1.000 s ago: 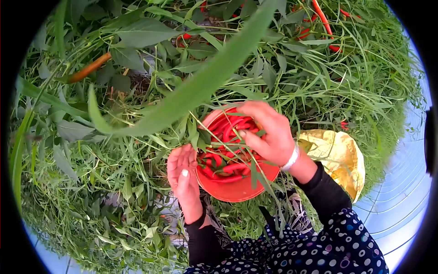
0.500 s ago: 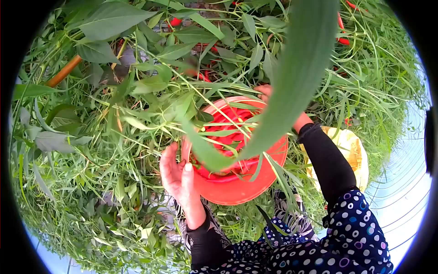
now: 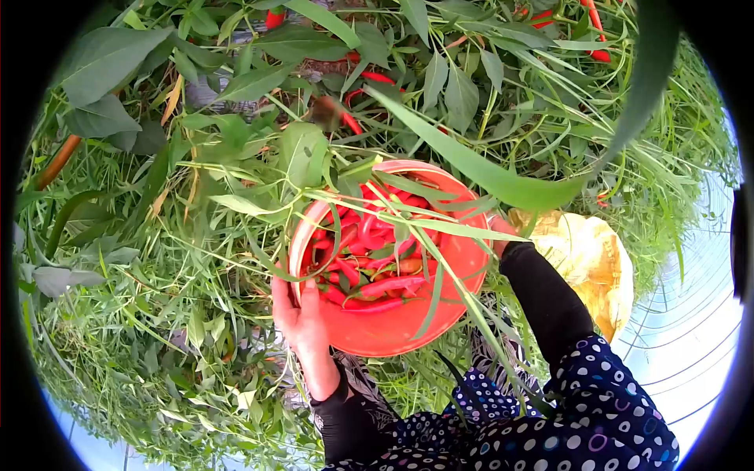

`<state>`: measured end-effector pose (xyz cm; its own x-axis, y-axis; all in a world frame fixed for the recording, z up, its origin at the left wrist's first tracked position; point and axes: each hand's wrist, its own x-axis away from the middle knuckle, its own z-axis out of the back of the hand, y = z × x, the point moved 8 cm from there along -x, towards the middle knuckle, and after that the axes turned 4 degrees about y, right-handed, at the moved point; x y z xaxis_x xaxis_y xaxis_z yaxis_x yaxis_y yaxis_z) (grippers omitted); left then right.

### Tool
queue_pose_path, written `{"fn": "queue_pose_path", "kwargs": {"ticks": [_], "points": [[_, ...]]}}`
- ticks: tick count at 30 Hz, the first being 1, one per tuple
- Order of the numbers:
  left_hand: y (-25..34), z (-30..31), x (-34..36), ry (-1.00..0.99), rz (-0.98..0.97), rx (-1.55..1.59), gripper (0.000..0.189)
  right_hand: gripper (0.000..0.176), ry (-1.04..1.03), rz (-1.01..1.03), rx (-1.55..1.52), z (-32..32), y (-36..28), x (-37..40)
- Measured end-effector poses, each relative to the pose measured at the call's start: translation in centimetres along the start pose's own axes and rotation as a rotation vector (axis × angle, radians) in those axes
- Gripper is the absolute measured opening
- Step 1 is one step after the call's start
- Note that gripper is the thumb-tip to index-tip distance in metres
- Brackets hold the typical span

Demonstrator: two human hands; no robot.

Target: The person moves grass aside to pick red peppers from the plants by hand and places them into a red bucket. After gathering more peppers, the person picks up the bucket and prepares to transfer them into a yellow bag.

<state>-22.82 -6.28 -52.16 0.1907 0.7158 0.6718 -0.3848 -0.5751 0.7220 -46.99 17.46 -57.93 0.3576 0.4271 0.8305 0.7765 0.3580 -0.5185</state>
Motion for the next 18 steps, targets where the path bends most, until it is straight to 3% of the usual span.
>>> {"fn": "queue_pose_path", "kwargs": {"ticks": [2, 4, 6, 9, 12, 14, 16, 18], "points": [[1.6, 1.4, 0.7, 0.112, -0.271, -0.400, 0.046, 0.042, 0.024, -0.025, -0.020, 0.4, 1.2, -1.0], [6.1, 1.6, 2.3, 0.168, -0.446, -0.307, 0.038, 0.042, 0.040, -0.034, -0.042, 0.6, 1.7, -1.7], [10.7, -0.8, 3.5, -0.051, -0.646, -0.345, 0.035, 0.042, 0.049, -0.051, -0.066, 0.6, 2.3, -1.7], [16.5, -9.7, 3.4, -0.424, -0.932, -0.487, 0.036, 0.042, 0.054, -0.064, -0.074, 0.5, 2.7, -1.5], [14.6, -17.3, -1.3, -0.622, -1.050, -0.845, 0.041, 0.042, 0.049, -0.071, -0.075, 0.5, 2.7, -1.8], [8.8, -15.7, -8.9, -0.646, -0.244, -0.762, 0.041, 0.042, 0.043, -0.079, -0.078, 0.6, 3.1, -2.1], [-0.9, -8.6, -16.6, -0.674, -0.111, -0.923, 0.041, 0.042, 0.041, -0.088, -0.089, 0.6, 3.6, -2.8], [-8.1, -1.4, -14.8, -0.634, 0.037, -0.806, 0.043, 0.042, 0.049, -0.097, -0.092, 0.9, 4.0, -3.0]]}}
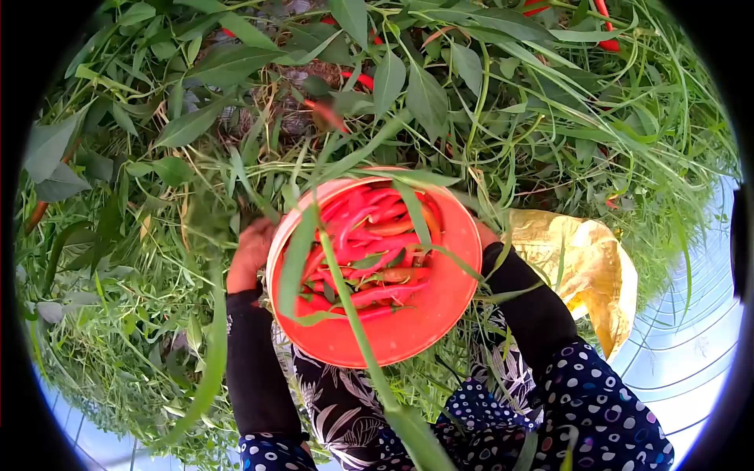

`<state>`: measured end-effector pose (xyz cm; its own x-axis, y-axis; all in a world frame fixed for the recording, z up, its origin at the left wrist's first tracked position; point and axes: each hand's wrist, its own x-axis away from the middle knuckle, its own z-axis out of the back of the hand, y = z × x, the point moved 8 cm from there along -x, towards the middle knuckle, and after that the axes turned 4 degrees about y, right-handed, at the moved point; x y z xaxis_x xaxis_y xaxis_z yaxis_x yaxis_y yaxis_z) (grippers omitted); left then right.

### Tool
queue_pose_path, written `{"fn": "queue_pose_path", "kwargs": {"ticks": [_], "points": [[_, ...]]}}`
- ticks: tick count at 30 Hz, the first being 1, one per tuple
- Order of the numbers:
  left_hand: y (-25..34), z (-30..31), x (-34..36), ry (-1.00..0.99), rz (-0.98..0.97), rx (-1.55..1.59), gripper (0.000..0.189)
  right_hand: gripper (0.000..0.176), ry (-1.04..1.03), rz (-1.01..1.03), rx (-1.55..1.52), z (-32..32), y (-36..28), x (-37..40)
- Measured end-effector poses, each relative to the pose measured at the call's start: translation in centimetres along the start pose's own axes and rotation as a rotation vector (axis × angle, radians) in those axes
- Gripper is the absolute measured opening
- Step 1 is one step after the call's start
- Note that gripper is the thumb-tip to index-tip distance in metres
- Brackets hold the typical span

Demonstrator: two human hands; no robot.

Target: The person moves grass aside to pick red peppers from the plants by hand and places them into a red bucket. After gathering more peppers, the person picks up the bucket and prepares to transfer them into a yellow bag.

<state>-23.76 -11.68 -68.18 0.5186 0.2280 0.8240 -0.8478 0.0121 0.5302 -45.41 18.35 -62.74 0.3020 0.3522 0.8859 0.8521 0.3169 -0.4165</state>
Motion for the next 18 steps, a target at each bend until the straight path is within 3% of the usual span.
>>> {"fn": "queue_pose_path", "kwargs": {"ticks": [3, 9, 12, 13, 14, 16, 17, 18], "points": [[-6.0, -3.2, 4.4, 0.119, 0.043, 0.030, 0.044, 0.041, 0.046, -0.011, -0.005, 1.2, 0.4, 0.2], [-7.7, -5.1, 9.4, 0.336, 0.092, -0.077, 0.049, 0.041, 0.178, -0.026, -0.045, 3.1, 2.0, 2.2], [-7.4, -4.6, 12.7, 0.411, 0.034, -0.369, 0.052, 0.041, 0.235, -0.025, -0.078, 3.1, 0.2, 0.0], [-7.1, -5.1, 13.5, 0.281, -0.115, -0.653, 0.061, 0.040, 0.198, -0.030, -0.149, 3.1, -0.7, 1.0], [-9.2, -4.3, 15.2, 0.301, 0.050, -0.308, 0.058, 0.040, 0.221, -0.031, -0.231, 2.9, -1.8, 2.2], [-11.2, -4.2, 18.3, 0.278, 0.180, 0.170, 0.055, 0.037, 0.313, 0.048, 0.107, 1.5, -5.8, 5.4], [-10.1, -4.1, 20.3, 0.317, 0.184, 0.062, 0.047, 0.037, 0.310, 0.036, 0.114, 0.3, -7.1, 6.2], [-10.1, -4.3, 21.2, 0.319, 0.178, -0.136, 0.043, 0.037, 0.292, 0.325, 0.339, -1.5, -10.4, 7.3]]}}
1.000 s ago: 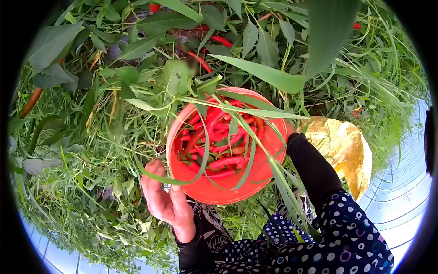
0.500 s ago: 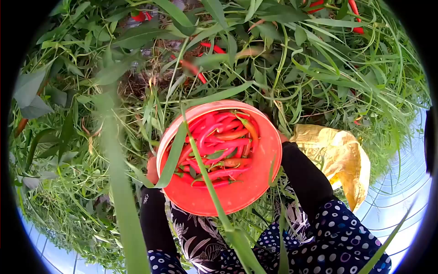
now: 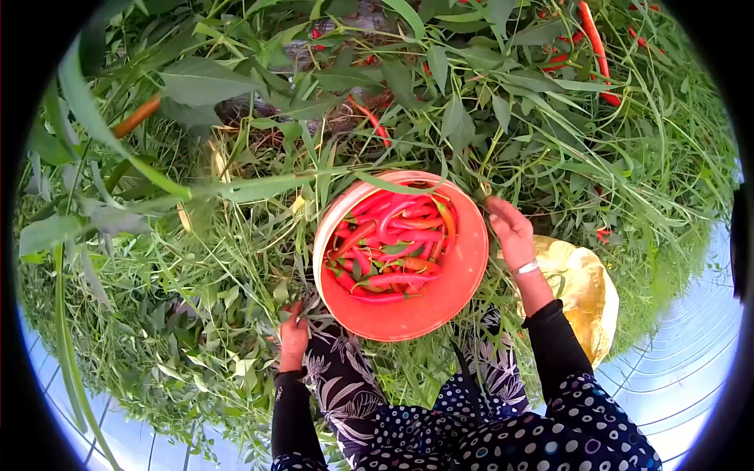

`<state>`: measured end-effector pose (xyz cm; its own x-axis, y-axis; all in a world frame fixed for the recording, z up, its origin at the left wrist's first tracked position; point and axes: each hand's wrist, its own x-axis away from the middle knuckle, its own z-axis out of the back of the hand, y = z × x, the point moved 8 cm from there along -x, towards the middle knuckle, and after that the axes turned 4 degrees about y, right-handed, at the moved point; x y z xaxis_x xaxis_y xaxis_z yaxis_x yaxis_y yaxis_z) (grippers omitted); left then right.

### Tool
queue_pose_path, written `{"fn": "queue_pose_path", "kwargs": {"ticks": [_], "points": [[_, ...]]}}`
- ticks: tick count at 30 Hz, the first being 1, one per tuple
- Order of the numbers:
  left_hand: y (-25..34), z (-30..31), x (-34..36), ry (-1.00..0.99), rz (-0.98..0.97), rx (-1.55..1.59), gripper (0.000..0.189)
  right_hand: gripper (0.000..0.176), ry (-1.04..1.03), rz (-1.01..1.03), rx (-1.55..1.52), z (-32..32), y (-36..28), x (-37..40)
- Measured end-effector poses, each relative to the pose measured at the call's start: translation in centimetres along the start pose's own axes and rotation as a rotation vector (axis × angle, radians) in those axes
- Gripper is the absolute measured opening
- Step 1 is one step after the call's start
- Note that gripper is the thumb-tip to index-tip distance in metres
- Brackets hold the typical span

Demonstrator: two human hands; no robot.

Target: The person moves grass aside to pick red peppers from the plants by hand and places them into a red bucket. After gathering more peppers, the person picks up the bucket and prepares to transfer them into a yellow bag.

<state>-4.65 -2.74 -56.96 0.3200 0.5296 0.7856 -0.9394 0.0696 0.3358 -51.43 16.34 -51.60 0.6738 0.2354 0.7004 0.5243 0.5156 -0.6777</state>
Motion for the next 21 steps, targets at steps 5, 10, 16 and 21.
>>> {"fn": "queue_pose_path", "kwargs": {"ticks": [5, 10, 16, 21], "points": [[11.9, 8.9, 3.7, 0.334, -0.097, 0.068, 0.026, 0.044, -0.126, 0.762, 0.679, -11.4, -13.5, 0.6], [22.2, 11.0, 6.4, 0.401, -0.472, 0.548, 0.026, 0.041, -0.705, 0.905, 1.041, -31.4, -5.8, 7.5], [15.3, 7.9, 0.9, 0.495, -0.184, 0.810, 0.045, 0.032, -0.992, 0.799, 0.937, -32.3, -3.5, 12.2], [16.5, 2.9, -0.5, 0.263, -0.162, 0.606, 0.075, 0.034, -0.358, 0.752, 0.618, -19.6, -10.8, 9.0]]}}
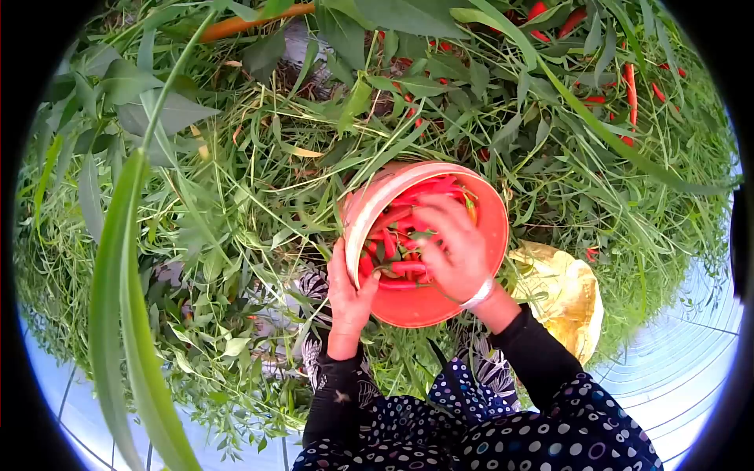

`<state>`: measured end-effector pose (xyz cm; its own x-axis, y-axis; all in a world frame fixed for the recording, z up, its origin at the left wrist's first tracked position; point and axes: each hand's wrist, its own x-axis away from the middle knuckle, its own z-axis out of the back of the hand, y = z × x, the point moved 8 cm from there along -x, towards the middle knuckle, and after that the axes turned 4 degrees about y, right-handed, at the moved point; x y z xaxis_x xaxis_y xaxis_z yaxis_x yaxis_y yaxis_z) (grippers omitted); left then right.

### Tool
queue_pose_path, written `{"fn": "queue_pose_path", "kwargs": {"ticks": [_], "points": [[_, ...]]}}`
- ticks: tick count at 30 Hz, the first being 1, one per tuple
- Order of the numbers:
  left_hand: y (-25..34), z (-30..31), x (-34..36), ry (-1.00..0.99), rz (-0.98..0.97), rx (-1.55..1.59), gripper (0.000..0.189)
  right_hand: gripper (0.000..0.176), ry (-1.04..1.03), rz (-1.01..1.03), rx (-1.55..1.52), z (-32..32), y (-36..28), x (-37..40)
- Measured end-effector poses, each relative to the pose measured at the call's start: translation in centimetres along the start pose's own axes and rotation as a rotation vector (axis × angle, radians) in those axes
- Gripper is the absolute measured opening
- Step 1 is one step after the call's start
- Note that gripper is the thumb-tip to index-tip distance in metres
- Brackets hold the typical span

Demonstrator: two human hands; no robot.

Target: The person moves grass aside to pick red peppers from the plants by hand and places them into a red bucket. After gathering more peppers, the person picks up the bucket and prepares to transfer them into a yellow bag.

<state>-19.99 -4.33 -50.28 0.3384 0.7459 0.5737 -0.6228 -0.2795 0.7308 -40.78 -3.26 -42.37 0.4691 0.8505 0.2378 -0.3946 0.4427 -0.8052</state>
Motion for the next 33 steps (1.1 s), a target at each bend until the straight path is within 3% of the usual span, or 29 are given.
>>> {"fn": "queue_pose_path", "kwargs": {"ticks": [1, 3, 4, 6, 7, 9, 11, 13, 14, 15, 17, 18, 19, 21, 24, 26, 29, 33], "points": [[-0.7, -0.1, 0.3, 0.009, 0.045, 0.014, 0.072, 0.033, 0.182, -0.187, 0.007, 3.0, 3.1, 1.6], [0.3, 0.6, 0.6, 0.070, -0.005, -0.427, 0.064, 0.037, 0.288, -0.257, 0.362, 7.2, 9.5, 6.0], [0.4, 0.6, 0.8, 0.070, -0.007, -0.431, 0.064, 0.037, 0.290, -0.259, 0.358, 7.7, 11.4, 7.5], [0.2, 0.8, 1.2, 0.119, 0.030, -0.624, 0.054, 0.040, 0.157, -0.514, 0.164, 7.1, 15.9, 10.3], [0.2, 0.7, 1.3, 0.119, 0.028, -0.628, 0.054, 0.040, 0.159, -0.515, 0.161, 7.1, 17.0, 11.0], [-0.1, 1.1, 1.6, 0.136, 0.088, -0.644, 0.049, 0.050, 0.397, -0.745, -0.503, 6.9, 20.4, 13.7], [-0.5, 1.2, 2.1, 0.091, 0.140, -0.658, 0.049, 0.056, 0.384, -0.782, -0.529, 5.9, 22.4, 15.8], [-1.9, 1.0, 3.0, 0.076, 0.105, -0.664, 0.043, 0.054, 0.241, -0.940, -0.633, 2.6, 23.4, 17.9], [-2.6, 1.1, 3.1, 0.077, 0.101, -0.671, 0.043, 0.043, 0.217, -1.061, -0.509, 2.8, 23.6, 18.2], [-4.2, 0.9, 3.2, 0.011, 0.202, -0.537, 0.041, 0.043, 0.217, -1.060, -0.518, 2.7, 23.9, 18.9], [-5.7, 1.6, 3.8, -0.055, 0.295, -0.408, 0.039, 0.032, 0.152, -0.910, -0.528, 2.7, 22.9, 20.0], [-5.0, 2.5, 4.1, -0.051, 0.173, -0.453, 0.039, 0.031, 0.095, -0.846, -0.248, 3.6, 20.8, 20.2], [-4.1, 3.1, 4.9, -0.050, 0.054, -0.497, 0.039, 0.035, 0.072, -0.724, -0.193, 3.9, 18.8, 20.4], [-1.3, 5.1, 7.2, -0.073, 0.067, -0.580, 0.036, 0.037, 0.032, -0.686, -0.208, 5.8, 14.3, 21.0], [2.4, 7.0, 10.9, -0.175, -0.003, -0.668, 0.038, 0.035, 0.026, -0.726, -0.246, 9.9, 9.4, 21.4], [5.0, 6.9, 13.1, -0.285, 0.354, -0.179, 0.036, 0.034, -0.015, -0.787, -0.286, 12.8, 6.7, 21.0], [9.7, 7.5, 13.7, -0.236, 0.350, -0.077, 0.033, 0.032, -0.017, -0.855, -0.277, 16.7, 2.7, 20.7], [15.2, 8.4, 13.1, -0.288, 0.294, -0.194, 0.034, 0.032, 0.075, -0.861, -0.325, 20.9, -2.6, 20.6]]}}
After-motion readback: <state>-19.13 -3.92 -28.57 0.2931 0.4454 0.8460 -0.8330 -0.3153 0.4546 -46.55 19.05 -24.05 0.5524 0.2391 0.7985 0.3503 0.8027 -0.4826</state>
